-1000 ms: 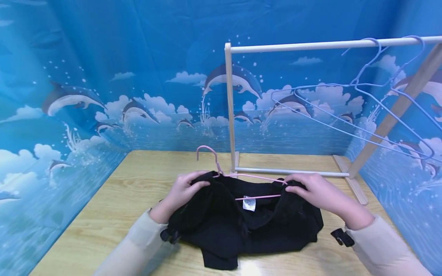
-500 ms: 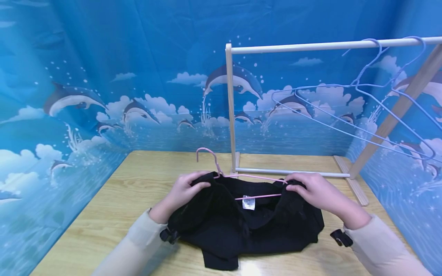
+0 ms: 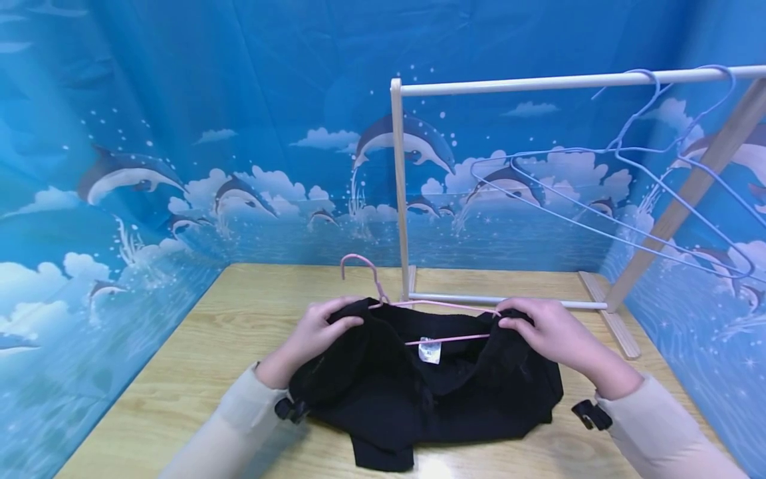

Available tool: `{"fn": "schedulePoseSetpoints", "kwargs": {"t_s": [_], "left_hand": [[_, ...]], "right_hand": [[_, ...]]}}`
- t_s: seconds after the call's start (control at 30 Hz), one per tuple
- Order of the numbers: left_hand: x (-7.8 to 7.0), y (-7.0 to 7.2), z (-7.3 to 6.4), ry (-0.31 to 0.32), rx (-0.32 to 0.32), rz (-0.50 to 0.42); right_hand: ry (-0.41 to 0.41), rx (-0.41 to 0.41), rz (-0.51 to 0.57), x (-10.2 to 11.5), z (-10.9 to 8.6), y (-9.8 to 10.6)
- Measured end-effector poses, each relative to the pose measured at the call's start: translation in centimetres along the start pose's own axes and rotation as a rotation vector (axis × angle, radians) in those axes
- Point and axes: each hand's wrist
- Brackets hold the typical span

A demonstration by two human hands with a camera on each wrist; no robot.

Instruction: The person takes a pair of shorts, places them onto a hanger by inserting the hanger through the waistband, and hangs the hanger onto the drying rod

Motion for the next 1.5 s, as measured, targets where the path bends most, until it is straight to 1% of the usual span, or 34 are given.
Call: {"fn": "schedulePoseSetpoints", "kwargs": {"t_s": [0.13,0.3,0.47,0.57,0.73,0.87,0.97,1.1,1.23,1.37,1.5], "left_hand": [[-0.1,0.3,0.0,0.01,-0.003,-0.01],[-0.1,0.5,0.0,0.013,-0.013,0.004],[-0.2,0.9,-0.1,0.05,-0.02,-0.001],[-0.2,1.1,-0.1,0.054,-0.019,-0.007],[-0.1,1.4,-0.2,0.027,-0.032,-0.006],[-0.2,1.7,-0.3,0.039,-0.043,-0.008],[0.0,1.8,-0.4,0.049,-0.052,-0.001],[0.1,1.9,-0.5,0.032,-0.067,0.002],[0.2,2.1,-0.6,0.016,-0.09,-0.01],[0.3,2.3,-0.8,0.035,-0.102,-0.01],[0.3,2.5,-1.0,0.04,-0.107,-0.001]], "right_hand": [[-0.016,-0.013,0.007,-0.1,-0.1,0.0],[-0.016,-0.04,0.007,-0.3,0.0,0.2],[-0.016,-0.055,-0.004,-0.4,0.1,0.4],[-0.03,-0.049,-0.016,-0.3,0.1,0.5],[-0.055,-0.037,0.006,-0.2,0.1,0.7],[-0.085,-0.033,0.028,-0.3,0.0,1.0],[-0.111,-0.015,0.033,-0.3,-0.2,1.2],[-0.127,-0.003,0.034,-0.5,-0.3,1.3],[-0.112,-0.039,0.016,-0.8,-0.4,1.3],[-0.096,-0.076,0.015,-1.0,-0.5,1.3],[-0.112,-0.079,0.023,-1.1,-0.6,1.4]]}}
Point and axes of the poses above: each hand's wrist, its own z-axis towards the middle knuckle, its own y-axis out of the back of the hand, x = y × z, and after that the axes turned 11 degrees about x, right-handed
